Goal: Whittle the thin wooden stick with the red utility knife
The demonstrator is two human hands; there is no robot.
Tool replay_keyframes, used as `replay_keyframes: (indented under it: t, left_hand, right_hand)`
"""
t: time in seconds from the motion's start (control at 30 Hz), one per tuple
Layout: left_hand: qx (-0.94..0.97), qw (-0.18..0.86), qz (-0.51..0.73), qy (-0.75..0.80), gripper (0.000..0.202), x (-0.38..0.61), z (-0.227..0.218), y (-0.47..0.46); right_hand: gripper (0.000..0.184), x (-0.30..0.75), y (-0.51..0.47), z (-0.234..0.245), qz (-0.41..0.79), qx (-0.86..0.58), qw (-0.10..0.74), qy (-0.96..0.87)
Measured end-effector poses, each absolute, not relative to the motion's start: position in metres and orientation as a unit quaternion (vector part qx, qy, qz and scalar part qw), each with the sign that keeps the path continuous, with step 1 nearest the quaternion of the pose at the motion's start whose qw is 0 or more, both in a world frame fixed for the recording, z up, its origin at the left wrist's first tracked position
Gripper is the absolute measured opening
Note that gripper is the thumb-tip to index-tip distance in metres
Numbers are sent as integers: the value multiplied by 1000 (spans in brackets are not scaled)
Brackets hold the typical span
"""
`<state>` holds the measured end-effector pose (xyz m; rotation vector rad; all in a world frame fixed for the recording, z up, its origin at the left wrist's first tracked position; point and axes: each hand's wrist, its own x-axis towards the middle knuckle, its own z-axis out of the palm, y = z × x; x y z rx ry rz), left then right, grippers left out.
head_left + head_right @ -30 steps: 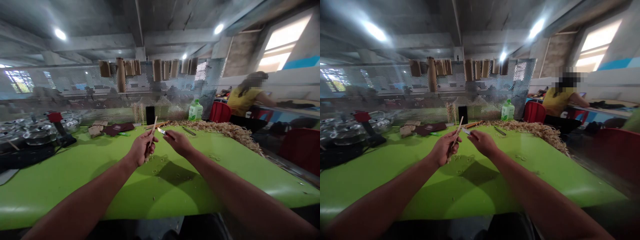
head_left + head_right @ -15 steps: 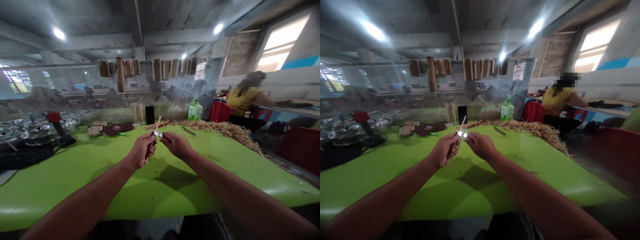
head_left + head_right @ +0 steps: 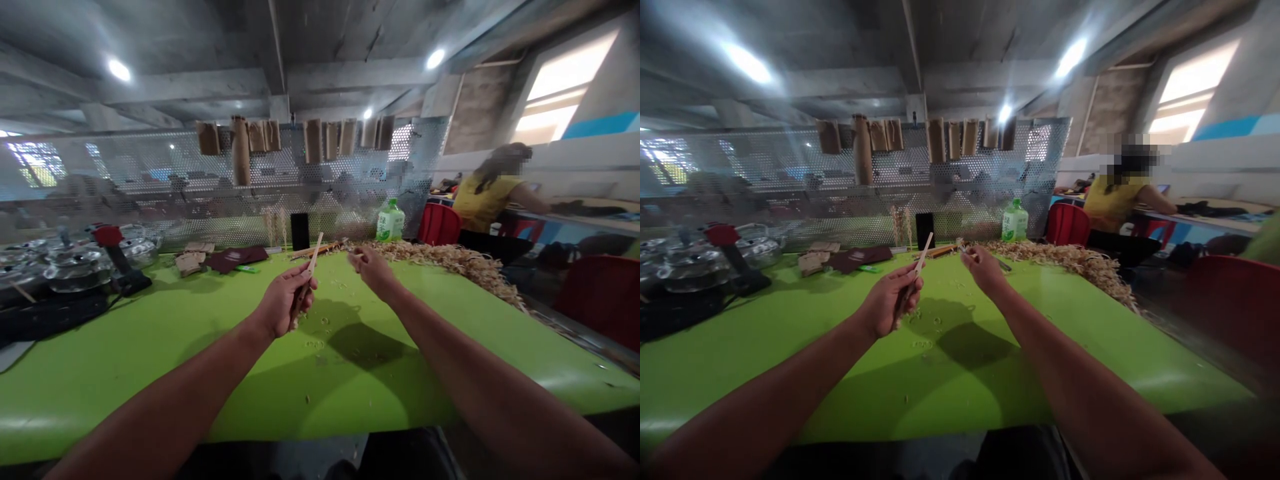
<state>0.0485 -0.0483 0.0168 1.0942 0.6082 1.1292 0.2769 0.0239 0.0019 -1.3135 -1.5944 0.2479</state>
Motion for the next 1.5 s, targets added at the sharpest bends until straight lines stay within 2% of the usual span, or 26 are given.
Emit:
replay_keyframes:
  t: [0.23,0.43,0.53,0.63,0.73,0.8,0.9,1.1,1.37,1.5]
  left_hand:
    - [514,617,525,281,40,50,15,-45]
    - [531,604,526,276,39,51,18,-47]
    - [548,573,527,306,36,50,17,-47]
    - [593,473,522,390,34,49,16,-46]
    - [629,406,515,417,23,49,17,-46]
    - [641,412,499,412,19,49,17,-46]
    - [636,446,475,413,26,48,16,-44]
    - [531,594,512,320,33,42,17,-35]
    - [553,540,534,342,45,45,19,-36]
    - [564,514,544,347,41,48,17,-37]
  right_hand:
    - [27,245,-6,-1,84,-421,489,-759]
    - [27,240,-16,-3,44,-368,429,-823]
    - [29,237,-17,-1,43,-385,458,-800]
    - [32,235,-15,2,78,-459,490,-737]
    - [33,236,-11,3,148,-513,485,-692]
    - [31,237,-9,2,201,-514,486,-678]
    - [32,238,-8,0,266,-486,499,-666]
    - [36,235,-14,-2,389,-407,477,-675]
    - [41,231,-33,6,483,-360,362,-711]
    - [39,229,-35,4,503,-336,323,-728]
